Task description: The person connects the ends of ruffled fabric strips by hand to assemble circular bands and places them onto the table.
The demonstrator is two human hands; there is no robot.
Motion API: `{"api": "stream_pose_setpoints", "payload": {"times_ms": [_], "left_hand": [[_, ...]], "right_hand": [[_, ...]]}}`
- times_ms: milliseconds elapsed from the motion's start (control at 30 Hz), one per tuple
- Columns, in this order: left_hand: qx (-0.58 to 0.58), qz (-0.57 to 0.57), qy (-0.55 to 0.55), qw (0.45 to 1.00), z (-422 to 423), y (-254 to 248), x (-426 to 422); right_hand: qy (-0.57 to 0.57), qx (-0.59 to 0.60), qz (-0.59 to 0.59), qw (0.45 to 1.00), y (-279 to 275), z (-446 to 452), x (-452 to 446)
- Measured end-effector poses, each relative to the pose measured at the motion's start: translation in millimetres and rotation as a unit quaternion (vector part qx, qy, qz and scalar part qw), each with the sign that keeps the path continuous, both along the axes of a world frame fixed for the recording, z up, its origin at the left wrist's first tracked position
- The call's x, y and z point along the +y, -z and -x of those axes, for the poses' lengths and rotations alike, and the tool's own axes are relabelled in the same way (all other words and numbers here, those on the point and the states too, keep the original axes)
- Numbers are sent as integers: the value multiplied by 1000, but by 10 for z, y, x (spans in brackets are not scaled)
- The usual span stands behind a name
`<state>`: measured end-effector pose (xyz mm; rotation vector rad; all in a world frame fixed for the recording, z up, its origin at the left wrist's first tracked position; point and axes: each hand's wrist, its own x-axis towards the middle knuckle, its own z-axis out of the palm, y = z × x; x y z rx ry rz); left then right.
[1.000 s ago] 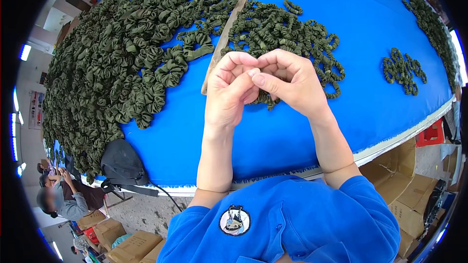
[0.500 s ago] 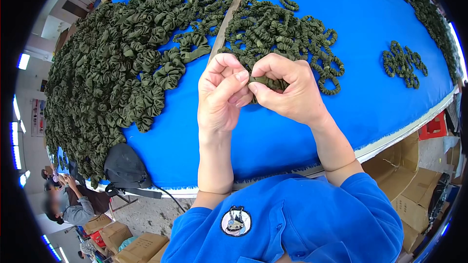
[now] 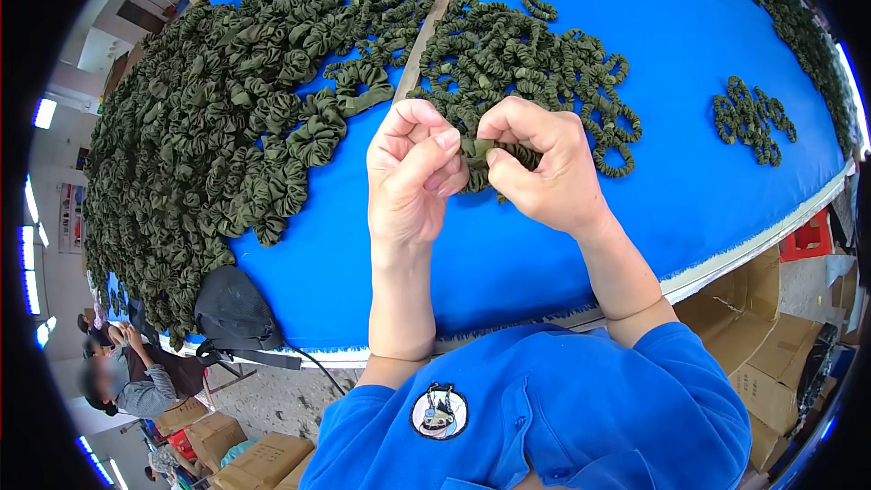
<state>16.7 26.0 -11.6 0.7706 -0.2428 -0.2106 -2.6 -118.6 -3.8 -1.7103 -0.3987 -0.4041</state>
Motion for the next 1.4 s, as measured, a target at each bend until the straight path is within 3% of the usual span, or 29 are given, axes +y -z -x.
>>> {"api": "stream_pose_setpoints", "payload": {"times_ms": [167, 300, 500, 633, 800, 1400], "left_hand": [[-2, -6, -6, 1000, -9, 5, 9], [6, 26, 16, 1000, -36, 29, 50], [9, 30, 21, 999, -57, 33, 54], [-10, 24, 28, 999, -62, 23, 64], [-62, 0, 46, 997, -75, 53, 63], [-43, 42, 49, 997, -64, 45, 8]], "right_hand": [[-35, 17, -28, 999, 13, -19, -52], [-90, 118, -121, 982, -27, -8, -106], [-106, 170, -153, 968, -94, -20, -138], [-175, 171, -247, 938, -37, -56, -158], [-180, 232, -291, 911, -129, -10, -120], [-121, 114, -134, 977, -95, 48, -76]]}}
